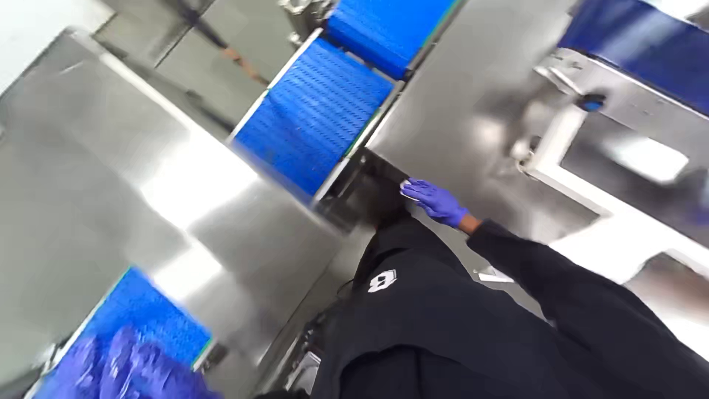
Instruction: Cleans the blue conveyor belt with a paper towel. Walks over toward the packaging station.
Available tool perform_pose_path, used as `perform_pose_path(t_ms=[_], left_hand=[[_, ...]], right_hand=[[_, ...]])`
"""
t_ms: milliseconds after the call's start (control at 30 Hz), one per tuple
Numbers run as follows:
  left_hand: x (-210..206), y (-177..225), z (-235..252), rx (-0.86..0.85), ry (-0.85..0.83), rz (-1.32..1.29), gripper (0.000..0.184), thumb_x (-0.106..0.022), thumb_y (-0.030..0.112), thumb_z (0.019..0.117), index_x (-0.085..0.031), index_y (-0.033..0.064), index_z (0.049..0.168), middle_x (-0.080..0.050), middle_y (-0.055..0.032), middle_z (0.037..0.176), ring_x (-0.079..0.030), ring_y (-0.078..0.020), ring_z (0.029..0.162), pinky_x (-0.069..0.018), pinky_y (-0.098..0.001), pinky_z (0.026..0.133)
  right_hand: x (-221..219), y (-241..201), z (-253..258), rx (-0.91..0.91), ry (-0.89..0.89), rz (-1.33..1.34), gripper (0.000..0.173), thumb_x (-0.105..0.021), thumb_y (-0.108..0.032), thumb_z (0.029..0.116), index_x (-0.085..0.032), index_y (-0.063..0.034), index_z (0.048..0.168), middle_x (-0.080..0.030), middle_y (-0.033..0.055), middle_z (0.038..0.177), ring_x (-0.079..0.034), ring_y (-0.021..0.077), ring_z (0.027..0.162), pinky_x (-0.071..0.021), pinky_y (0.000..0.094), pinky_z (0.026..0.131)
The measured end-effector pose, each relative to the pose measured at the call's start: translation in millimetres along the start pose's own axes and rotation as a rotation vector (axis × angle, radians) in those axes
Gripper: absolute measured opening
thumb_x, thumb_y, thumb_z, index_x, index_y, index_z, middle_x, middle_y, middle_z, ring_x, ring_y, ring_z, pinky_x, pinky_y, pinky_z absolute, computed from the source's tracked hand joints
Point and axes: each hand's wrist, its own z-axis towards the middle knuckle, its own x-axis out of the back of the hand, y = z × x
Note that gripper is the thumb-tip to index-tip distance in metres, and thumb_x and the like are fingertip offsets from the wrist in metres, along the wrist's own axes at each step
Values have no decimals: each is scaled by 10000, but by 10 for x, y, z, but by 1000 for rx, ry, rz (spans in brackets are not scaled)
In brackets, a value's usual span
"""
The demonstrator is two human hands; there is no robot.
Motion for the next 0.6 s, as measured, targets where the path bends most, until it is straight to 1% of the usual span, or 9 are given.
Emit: perform_pose_path(t_ms=[33,67,133,200,233,267,333,433,600], left_hand=[[193,-144,-23,-98,-43,123,293,-404,-84,976,-656,-143,1112,-675,-149,1280,-585,-199,1280,-447,-335,1111],[501,-342,-50,-189,-122,295,282,-492,-16,1015,-703,-20,1202,-604,-102,1420,-501,-201,1390,-397,-371,1178],[906,-534,-141,-304,-135,506,284,-582,94,1019,-711,98,1272,-552,-111,1484,-470,-243,1424,-412,-426,1174],[1055,-494,-309,-289,-48,568,265,-609,123,1015,-725,88,1250,-565,-147,1465,-486,-261,1414,-425,-432,1170],[1105,-449,-418,-261,9,589,252,-622,126,1010,-734,71,1229,-576,-163,1449,-495,-261,1407,-432,-423,1167],[1150,-410,-535,-232,64,604,241,-630,130,1006,-740,58,1208,-583,-170,1436,-509,-251,1393,-449,-401,1151],[1224,-369,-785,-200,155,633,231,-639,134,1000,-743,39,1183,-584,-180,1429,-540,-242,1364,-485,-377,1117],[1267,-340,-1127,-157,226,676,252,-634,176,1011,-743,60,1206,-578,-175,1445,-534,-252,1375,-473,-402,1134],[1233,-220,-1705,-29,243,709,259,-646,198,999,-755,48,1181,-597,-200,1413,-549,-272,1359,-472,-399,1129]], right_hand=[[-7,-83,-69,-63,6,145,391,-431,-116,1056,-636,-58,1383,-599,121,1455,-496,272,1422,-365,445,1208],[-50,-156,-145,-138,19,309,374,-416,-119,1068,-650,-17,1342,-628,137,1408,-540,234,1377,-398,408,1194],[-213,-287,-256,-237,86,547,385,-392,-130,1071,-628,67,1303,-657,180,1331,-609,193,1275,-459,365,1132],[-393,-360,-255,-253,173,650,387,-392,-140,1058,-625,108,1243,-695,167,1220,-669,116,1108,-537,301,1002],[-474,-383,-230,-265,185,672,373,-402,-142,1048,-631,111,1200,-712,135,1142,-678,64,982,-562,256,886],[-527,-405,-209,-282,166,685,348,-418,-142,1045,-637,103,1160,-721,92,1066,-669,21,873,-567,218,788],[-514,-462,-205,-304,87,670,297,-446,-119,1040,-647,93,1096,-711,19,933,-637,-38,747,-557,166,696],[-392,-448,-263,-323,66,555,261,-484,-99,1027,-662,90,1004,-685,-22,814,-599,-80,691,-527,129,683],[-107,-271,-408,-394,105,305,372,-515,-187,1066,-657,141,965,-606,75,780,-511,-14,706,-459,205,723]])
